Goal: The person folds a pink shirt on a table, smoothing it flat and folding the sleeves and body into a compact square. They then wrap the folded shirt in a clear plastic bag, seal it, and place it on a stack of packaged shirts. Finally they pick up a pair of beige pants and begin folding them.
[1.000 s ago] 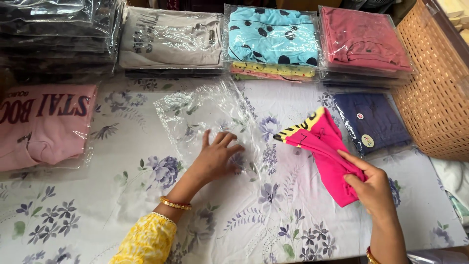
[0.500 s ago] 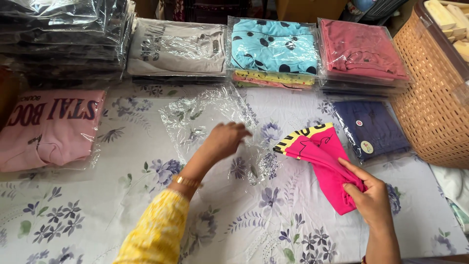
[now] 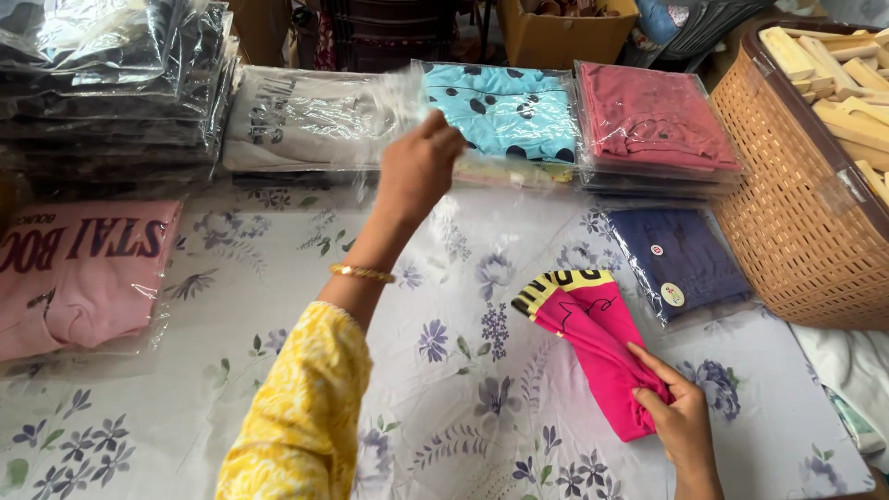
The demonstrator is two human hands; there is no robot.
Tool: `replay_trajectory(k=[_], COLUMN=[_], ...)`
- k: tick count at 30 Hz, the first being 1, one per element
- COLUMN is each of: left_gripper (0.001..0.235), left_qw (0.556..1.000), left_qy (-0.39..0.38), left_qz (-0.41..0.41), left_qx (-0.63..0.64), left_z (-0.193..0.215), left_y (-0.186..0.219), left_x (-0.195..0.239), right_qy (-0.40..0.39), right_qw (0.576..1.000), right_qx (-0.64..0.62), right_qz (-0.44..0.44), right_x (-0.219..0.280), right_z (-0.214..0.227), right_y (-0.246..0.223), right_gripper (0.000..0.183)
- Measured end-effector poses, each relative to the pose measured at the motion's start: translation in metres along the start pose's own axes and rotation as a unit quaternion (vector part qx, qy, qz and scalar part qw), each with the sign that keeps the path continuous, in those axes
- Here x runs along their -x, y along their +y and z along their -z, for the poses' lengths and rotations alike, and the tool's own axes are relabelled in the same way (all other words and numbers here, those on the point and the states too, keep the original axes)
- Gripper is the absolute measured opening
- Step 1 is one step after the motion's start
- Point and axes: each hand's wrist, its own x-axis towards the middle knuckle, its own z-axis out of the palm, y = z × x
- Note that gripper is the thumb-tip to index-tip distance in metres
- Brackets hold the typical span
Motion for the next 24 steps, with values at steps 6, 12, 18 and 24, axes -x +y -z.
replay_trajectory(k=[6, 12, 18, 24], left_gripper=[0.011, 0.014, 0.025, 0.023], left_qw=[0.991, 0.985, 0.97, 0.963], left_qy=[0.127, -0.109, -0.194, -0.248], left_qz=[0.028, 0.131, 0.143, 0.057], left_qx=[0.041, -0.041, -0.028, 0.088], left_z=[0.082, 0.119, 0.126, 0.058], left_y=[0.044, 0.0, 0.015, 0.061], left_x=[0.042, 0.17, 0.174, 0.145], right_qy=[0.005, 0.004, -0.019, 0.0], right_qw=[0.999, 1.0, 0.999, 0.998], right_qx=[-0.035, -0.011, 0.02, 0.061], right_qz=[-0.02, -0.029, -0.02, -0.025], right_x=[0.0, 0.001, -0.001, 0.023], right_z=[-0.005, -0.002, -0.005, 0.014], right_y=[0.008, 0.01, -0.006, -0.042], right_gripper=[0.062, 0.063, 0.062, 0.063])
